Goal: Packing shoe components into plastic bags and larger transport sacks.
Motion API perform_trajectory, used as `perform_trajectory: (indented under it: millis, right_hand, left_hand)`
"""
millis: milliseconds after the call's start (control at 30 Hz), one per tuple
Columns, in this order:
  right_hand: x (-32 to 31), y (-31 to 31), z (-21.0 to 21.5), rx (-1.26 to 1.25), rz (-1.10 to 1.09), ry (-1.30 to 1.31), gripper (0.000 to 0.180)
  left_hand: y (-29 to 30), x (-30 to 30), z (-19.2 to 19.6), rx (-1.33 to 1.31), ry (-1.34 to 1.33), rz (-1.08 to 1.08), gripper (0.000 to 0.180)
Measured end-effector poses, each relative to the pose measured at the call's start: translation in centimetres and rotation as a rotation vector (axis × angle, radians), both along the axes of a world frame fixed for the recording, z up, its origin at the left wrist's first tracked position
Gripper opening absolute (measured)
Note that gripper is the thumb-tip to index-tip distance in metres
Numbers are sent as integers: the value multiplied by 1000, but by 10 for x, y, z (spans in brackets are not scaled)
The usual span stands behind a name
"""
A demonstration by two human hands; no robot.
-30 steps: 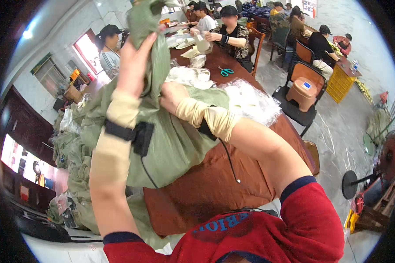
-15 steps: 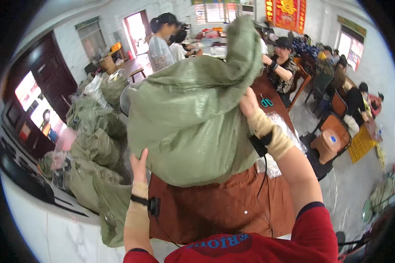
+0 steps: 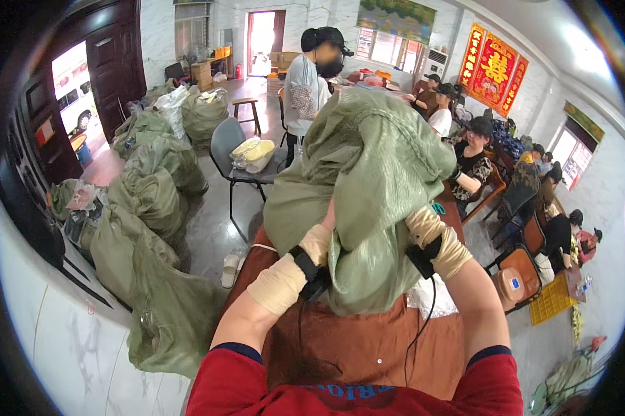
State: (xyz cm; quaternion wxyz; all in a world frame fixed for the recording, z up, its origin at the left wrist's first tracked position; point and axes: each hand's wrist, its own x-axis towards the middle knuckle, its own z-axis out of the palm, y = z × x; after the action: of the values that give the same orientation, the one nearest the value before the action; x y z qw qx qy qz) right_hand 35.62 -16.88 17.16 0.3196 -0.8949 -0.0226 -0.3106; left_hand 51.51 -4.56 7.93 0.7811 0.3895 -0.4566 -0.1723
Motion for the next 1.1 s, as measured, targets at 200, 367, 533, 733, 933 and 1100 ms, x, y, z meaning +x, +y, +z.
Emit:
perform_trajectory:
  millis: [200, 367, 533, 733, 933, 1100]
  right_hand:
    - [28, -54, 32, -59, 20, 95, 35]
    - [-21, -184, 85, -101, 9, 188, 35]
    - [-47, -212, 91, -167, -28, 294, 36]
    - [-25, -80, 40, -293, -15, 392, 37]
    - [60, 51, 58, -481, -378, 1040, 46]
    - [84, -53, 62, -759, -630, 901, 46]
  left_hand:
    - [32, 25, 73, 220, -712, 360, 29]
    - [115, 98, -73, 151, 588, 171, 62]
    - [67, 86, -165, 119, 781, 43, 66]
    - [58, 23, -92, 169, 904, -659, 65]
    - [-32, 19, -141, -24, 902, -463, 58]
    - [-90, 68, -129, -148, 888, -359, 54]
